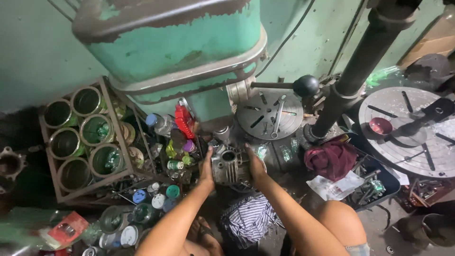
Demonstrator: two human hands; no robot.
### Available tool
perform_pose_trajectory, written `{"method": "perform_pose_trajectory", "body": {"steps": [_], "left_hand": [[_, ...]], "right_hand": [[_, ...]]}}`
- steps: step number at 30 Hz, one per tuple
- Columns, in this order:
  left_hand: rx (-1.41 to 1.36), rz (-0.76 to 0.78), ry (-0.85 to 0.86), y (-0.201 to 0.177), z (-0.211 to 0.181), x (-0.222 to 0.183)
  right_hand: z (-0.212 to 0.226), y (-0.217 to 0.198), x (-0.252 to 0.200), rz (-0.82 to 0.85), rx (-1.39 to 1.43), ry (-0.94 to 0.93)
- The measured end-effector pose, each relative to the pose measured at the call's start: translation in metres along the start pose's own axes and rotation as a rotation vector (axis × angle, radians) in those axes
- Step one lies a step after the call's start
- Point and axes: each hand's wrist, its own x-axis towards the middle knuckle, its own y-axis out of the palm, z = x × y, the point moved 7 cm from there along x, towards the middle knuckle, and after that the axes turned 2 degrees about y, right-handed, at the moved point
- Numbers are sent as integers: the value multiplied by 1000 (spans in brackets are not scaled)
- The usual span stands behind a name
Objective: Inspecting and assembling parts of a motorcycle engine cylinder head.
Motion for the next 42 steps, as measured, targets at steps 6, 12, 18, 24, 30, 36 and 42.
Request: {"method": "perform_pose_trajectory", "body": {"steps": [6, 12, 18, 24, 30, 36, 42], "left_hand": [[-29, 6, 65, -1, -2, 12], [-80, 64, 155, 22, -45, -19], [-142, 81, 151, 34, -59, -25], [-177, 92, 126, 44, -85, -54], [-199, 85, 95, 43, -81, -50], [-220, 79, 92, 45, -86, -61], [-203, 113, 11, 47, -86, -65]], "right_hand": [[63, 40, -121, -49, -377, -145], [64, 27, -71, 12, -212, -280], [56, 12, -28, -30, -153, -333], [49, 11, -8, 19, -29, -373], [66, 19, -42, 59, -81, -379], [70, 19, -55, 30, -175, -359], [72, 22, -60, 69, -119, -320]]}}
